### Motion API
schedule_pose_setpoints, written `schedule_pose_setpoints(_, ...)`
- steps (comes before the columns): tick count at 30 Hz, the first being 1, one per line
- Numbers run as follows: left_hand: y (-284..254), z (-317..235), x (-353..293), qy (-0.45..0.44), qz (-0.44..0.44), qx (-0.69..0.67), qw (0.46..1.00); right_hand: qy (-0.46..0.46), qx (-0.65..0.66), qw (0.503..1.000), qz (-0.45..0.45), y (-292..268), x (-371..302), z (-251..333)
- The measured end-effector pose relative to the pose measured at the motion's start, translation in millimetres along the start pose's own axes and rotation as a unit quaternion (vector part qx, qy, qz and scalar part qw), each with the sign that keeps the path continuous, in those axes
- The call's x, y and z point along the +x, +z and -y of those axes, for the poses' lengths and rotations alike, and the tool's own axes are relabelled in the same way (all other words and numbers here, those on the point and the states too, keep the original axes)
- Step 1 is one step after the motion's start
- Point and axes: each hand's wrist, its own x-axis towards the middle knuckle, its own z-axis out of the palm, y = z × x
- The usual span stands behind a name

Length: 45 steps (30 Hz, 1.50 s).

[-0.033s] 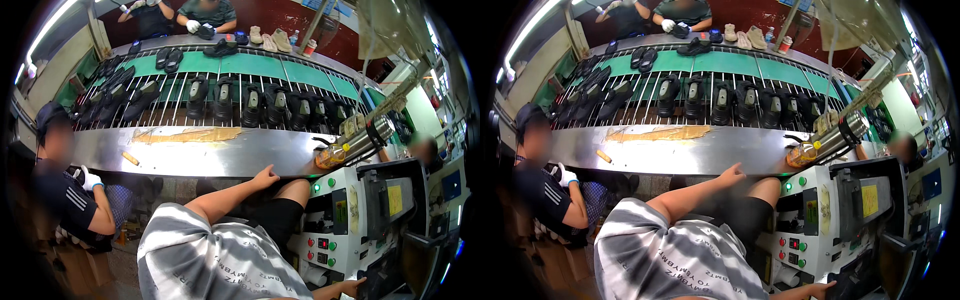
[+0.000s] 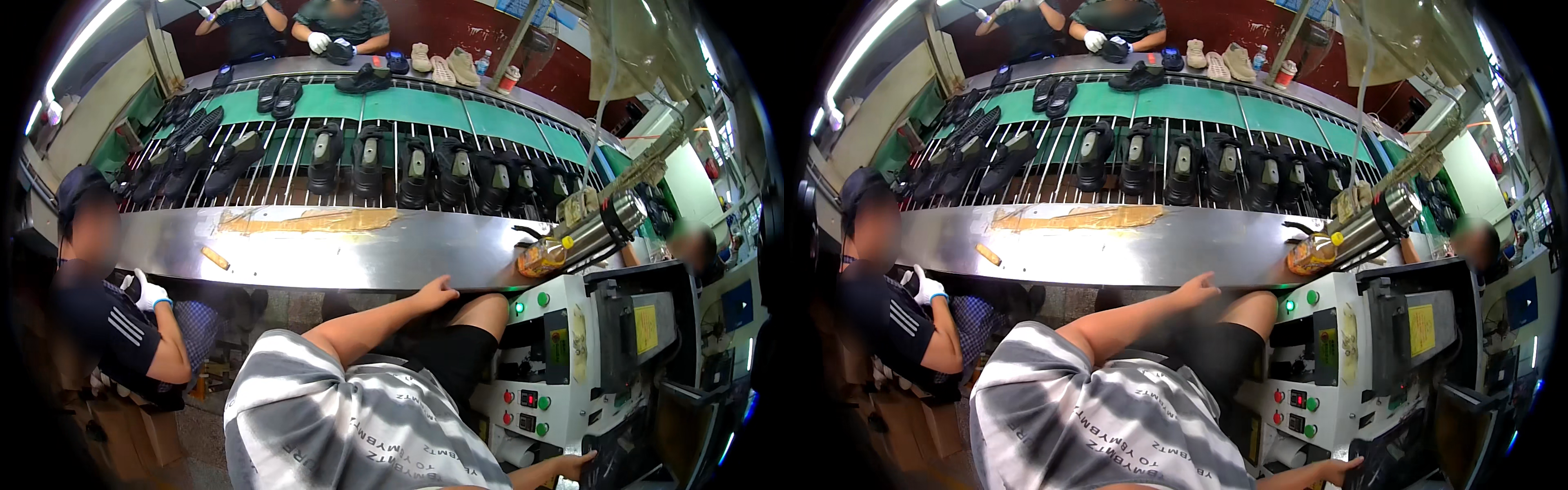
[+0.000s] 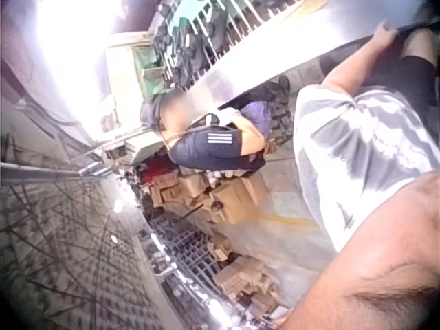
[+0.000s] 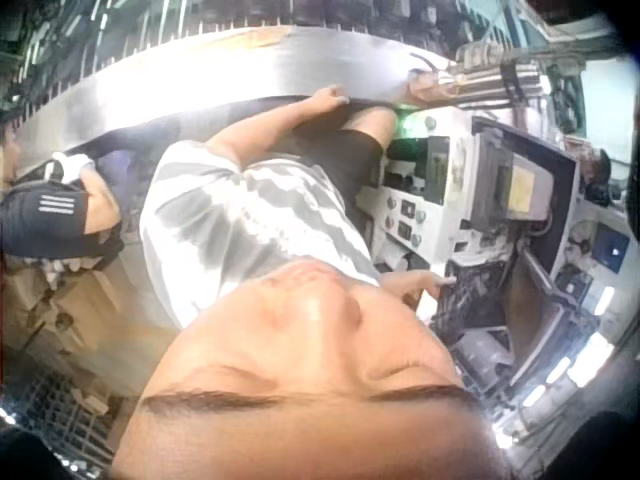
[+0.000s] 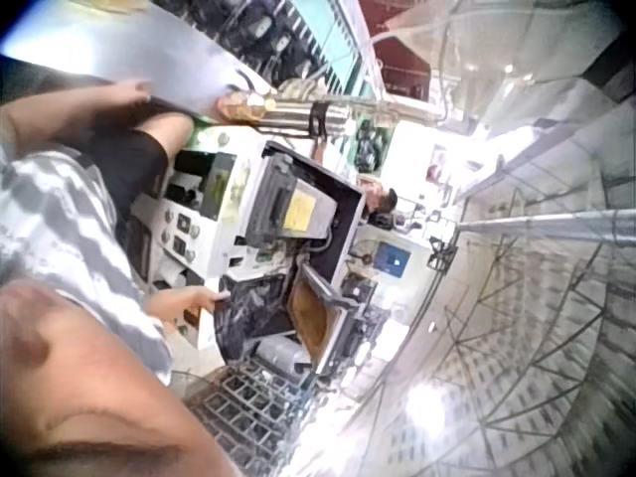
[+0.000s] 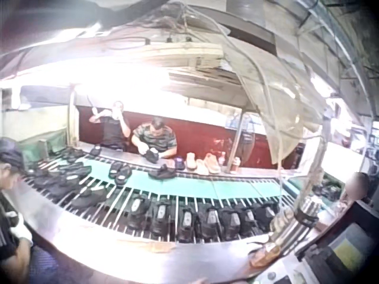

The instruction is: The person picks up a shoe from a conveyor belt, places it into an industrial machine, presses buttons to operate the machine, and removes the shoe to put it back onto the conveyor.

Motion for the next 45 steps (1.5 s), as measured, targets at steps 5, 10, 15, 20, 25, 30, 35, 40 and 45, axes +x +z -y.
schedule_pose_setpoints(5, 2, -34, -59, 0.043, 0.209, -0.174, 0.961, 0.142, 0.41, 0.846, 0.309, 45, -124, 90)
schedule_pose_setpoints(10, -21, -101, -92, 0.257, 0.276, -0.31, 0.873, 0.068, 0.569, 0.501, 0.649, 55, -269, 219)
schedule_pose_setpoints(15, -155, -95, -134, 0.089, -0.019, -0.482, 0.872, -0.26, 0.348, 0.417, 0.798, -11, -320, 411)
schedule_pose_setpoints(20, -257, -52, -213, 0.19, -0.445, -0.343, 0.805, -0.335, 0.646, 0.33, 0.601, -32, -276, 499)
schedule_pose_setpoints(25, -274, 21, -217, 0.084, -0.691, 0.048, 0.716, -0.336, 0.846, 0.281, 0.303, -39, -220, 519)
schedule_pose_setpoints(30, -251, 20, -203, 0.054, -0.661, 0.104, 0.741, -0.243, 0.932, 0.167, 0.212, -72, -178, 551)
schedule_pose_setpoints(35, -236, 36, -202, 0.1, -0.638, 0.13, 0.752, -0.266, 0.932, 0.032, 0.243, -75, -177, 568)
schedule_pose_setpoints(40, -230, 25, -203, 0.099, -0.612, 0.115, 0.776, -0.248, 0.932, 0.04, 0.26, -81, -182, 573)
schedule_pose_setpoints(45, -228, 28, -174, 0.097, -0.694, 0.026, 0.713, -0.224, 0.919, -0.004, 0.324, -86, -184, 578)
